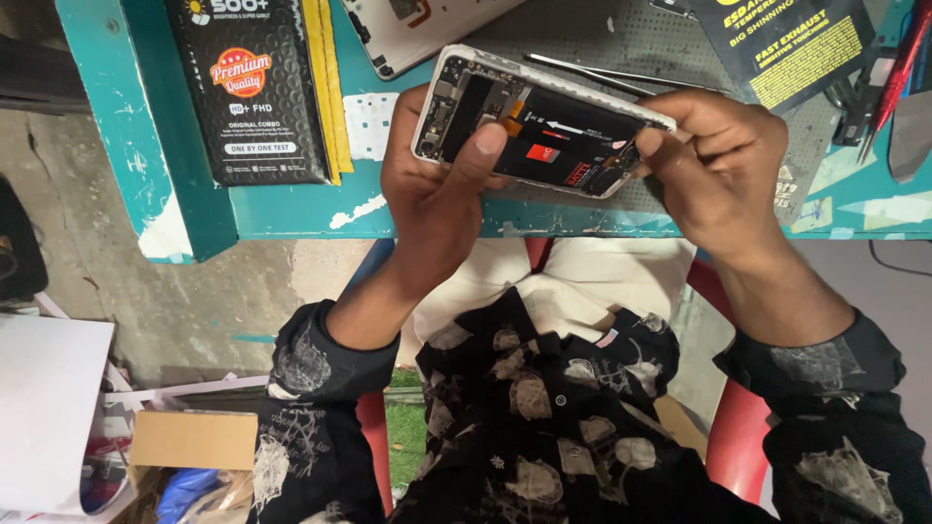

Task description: The person disassembles a smartphone, removes the old battery, and installs a new battery. They connect the battery connector and adjust internal components using tweezers. The phone remains open at the end.

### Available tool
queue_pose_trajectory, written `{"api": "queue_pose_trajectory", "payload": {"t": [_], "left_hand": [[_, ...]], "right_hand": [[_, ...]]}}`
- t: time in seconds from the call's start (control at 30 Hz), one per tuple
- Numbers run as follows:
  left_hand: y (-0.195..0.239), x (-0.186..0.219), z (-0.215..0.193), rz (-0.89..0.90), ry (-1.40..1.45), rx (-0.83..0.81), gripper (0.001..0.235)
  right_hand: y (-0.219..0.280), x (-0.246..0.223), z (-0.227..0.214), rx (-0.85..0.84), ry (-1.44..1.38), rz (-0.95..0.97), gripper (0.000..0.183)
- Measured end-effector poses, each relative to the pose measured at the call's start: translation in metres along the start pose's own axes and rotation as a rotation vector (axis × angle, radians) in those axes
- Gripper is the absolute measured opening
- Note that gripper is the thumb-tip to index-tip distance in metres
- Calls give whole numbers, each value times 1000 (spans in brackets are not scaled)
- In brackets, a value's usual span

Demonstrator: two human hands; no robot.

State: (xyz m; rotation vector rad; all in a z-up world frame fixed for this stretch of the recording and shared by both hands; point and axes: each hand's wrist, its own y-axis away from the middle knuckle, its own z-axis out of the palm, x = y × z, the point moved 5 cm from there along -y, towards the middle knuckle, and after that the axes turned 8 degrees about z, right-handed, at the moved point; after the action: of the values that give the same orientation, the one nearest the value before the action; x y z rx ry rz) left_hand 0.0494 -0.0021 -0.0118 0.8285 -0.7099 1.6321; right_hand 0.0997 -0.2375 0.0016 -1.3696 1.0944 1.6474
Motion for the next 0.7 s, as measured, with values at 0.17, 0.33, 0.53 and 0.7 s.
{"api": "queue_pose_trajectory", "payload": {"t": [0.17,0.33,0.53,0.7], "left_hand": [[-2,-1,1,18,-1,-39,42],[-4,1,1,12,-28,-7,43],[-6,0,2,-21,-7,24,42],[-4,3,3,-14,-28,-11,44]], "right_hand": [[-1,0,-1,9,-49,30,14],[-6,-6,0,-105,-236,110,21],[-4,-3,-1,-24,-154,107,19],[-2,1,-3,0,-92,57,13]]}}
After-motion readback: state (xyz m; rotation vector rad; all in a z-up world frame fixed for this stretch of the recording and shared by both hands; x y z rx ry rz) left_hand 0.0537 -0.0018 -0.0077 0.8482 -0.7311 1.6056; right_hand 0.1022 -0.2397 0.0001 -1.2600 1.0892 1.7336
